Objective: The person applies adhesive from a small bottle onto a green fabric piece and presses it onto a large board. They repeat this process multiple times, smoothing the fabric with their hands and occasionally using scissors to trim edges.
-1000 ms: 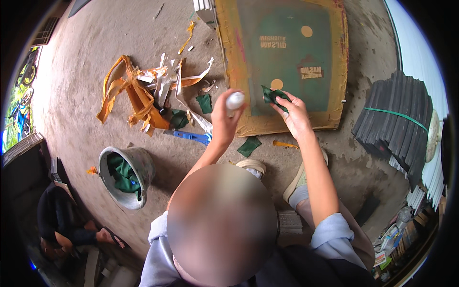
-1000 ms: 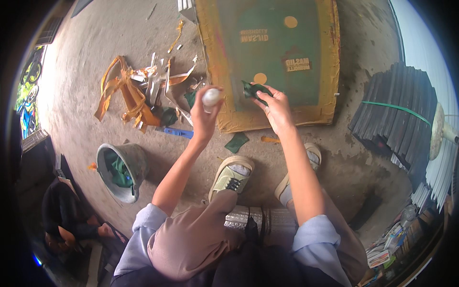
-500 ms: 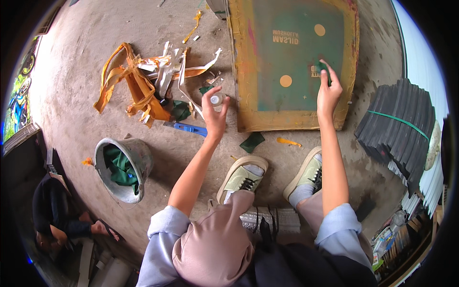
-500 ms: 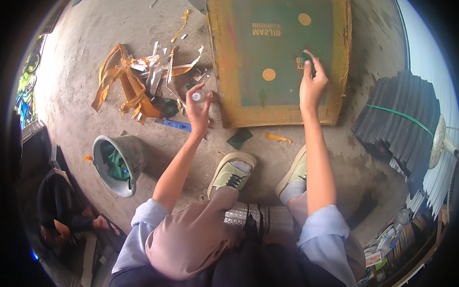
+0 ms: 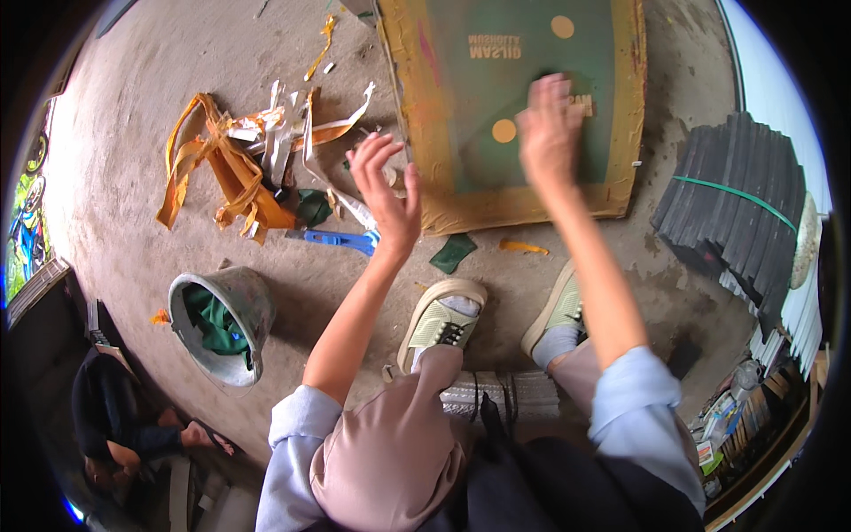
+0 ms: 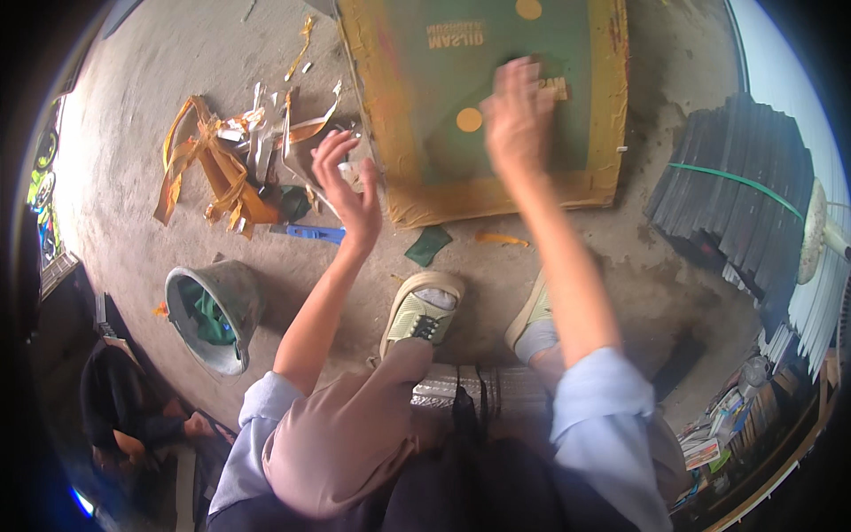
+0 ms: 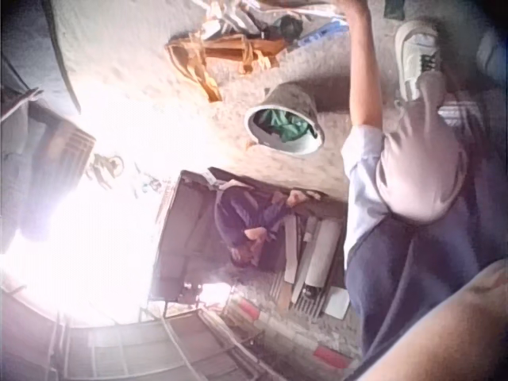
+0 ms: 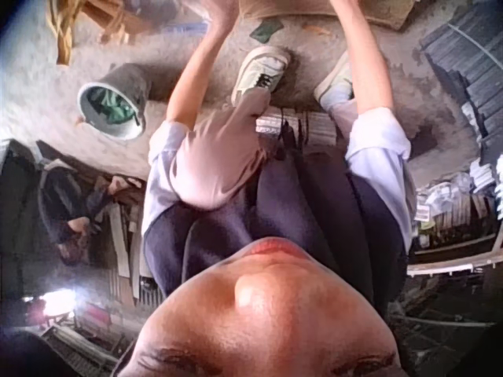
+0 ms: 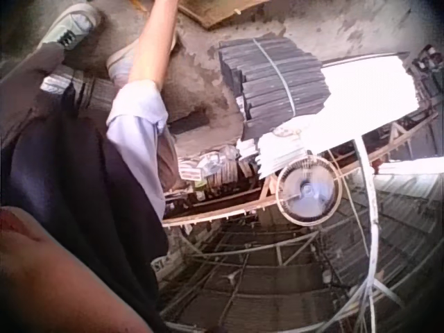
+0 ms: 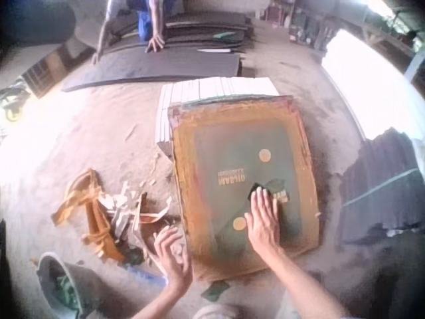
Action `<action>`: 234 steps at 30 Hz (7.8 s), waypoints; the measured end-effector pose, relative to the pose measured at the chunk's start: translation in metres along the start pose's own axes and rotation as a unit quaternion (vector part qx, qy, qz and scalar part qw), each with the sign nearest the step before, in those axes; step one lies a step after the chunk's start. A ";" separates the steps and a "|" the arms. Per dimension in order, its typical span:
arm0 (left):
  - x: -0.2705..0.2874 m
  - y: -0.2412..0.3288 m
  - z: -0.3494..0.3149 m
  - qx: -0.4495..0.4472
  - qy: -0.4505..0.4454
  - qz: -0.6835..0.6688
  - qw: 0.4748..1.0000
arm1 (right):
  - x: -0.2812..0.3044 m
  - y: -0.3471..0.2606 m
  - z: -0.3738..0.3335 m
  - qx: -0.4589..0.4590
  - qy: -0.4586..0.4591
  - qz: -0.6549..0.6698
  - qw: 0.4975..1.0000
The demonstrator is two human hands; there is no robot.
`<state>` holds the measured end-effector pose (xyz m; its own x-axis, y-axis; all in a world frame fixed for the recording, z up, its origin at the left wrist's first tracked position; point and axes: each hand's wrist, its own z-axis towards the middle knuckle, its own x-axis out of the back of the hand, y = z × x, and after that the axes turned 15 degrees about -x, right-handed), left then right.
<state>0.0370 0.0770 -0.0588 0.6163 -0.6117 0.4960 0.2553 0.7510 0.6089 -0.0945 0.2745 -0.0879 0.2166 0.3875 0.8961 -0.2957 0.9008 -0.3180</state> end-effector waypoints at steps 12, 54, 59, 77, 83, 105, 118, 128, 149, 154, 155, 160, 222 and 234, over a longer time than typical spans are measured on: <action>-0.051 -0.008 -0.004 -0.075 -0.113 0.083 0.987 | 0.005 -0.037 -0.053 0.190 -0.173 0.030 0.966; -0.054 -0.002 -0.008 -0.091 -0.197 0.174 0.960 | 0.027 0.020 -0.108 0.267 -0.199 0.013 0.943; -0.053 0.001 -0.008 -0.086 -0.197 0.185 0.959 | 0.028 0.070 0.033 0.012 0.007 -0.045 0.999; -0.055 0.003 -0.008 -0.078 -0.199 0.173 0.961 | 0.019 -0.019 -0.036 -0.009 -0.116 0.022 0.993; -0.050 0.006 -0.007 -0.066 -0.211 0.162 0.962 | 0.024 -0.011 -0.026 -0.032 -0.094 0.005 0.995; -0.052 -0.002 -0.009 -0.080 -0.190 0.172 0.963 | 0.019 -0.023 -0.066 0.103 -0.229 0.062 0.966; -0.051 -0.002 -0.008 -0.082 -0.189 0.179 0.962 | 0.034 0.055 0.055 0.146 -0.047 -0.154 0.976; -0.053 0.000 -0.004 -0.079 -0.194 0.179 0.961 | 0.019 0.010 0.021 0.053 -0.070 -0.034 0.996; -0.050 0.001 -0.007 -0.079 -0.193 0.178 0.962 | 0.027 0.022 0.021 0.023 -0.052 -0.101 0.993; -0.054 0.003 -0.007 -0.080 -0.194 0.174 0.962 | 0.026 0.009 0.072 0.038 -0.010 -0.103 0.994; -0.053 0.006 -0.011 -0.075 -0.204 0.169 0.961 | 0.023 0.004 0.083 0.043 0.005 -0.101 0.994; -0.050 -0.001 -0.008 -0.077 -0.196 0.185 0.960 | 0.027 0.016 0.033 0.044 -0.064 -0.065 0.995; -0.053 -0.001 -0.011 -0.079 -0.185 0.150 0.968 | 0.055 0.037 -0.117 -0.046 -0.194 -0.087 0.976; -0.053 0.001 -0.010 -0.086 -0.178 0.164 0.967 | 0.047 0.031 -0.038 -0.042 0.010 0.064 0.997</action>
<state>0.0120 0.1127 -0.0904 0.3984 -0.3580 0.8445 0.2292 0.9303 0.2863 -0.0587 0.3284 -0.0677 0.2017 0.5031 0.8404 -0.2439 0.8568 -0.4544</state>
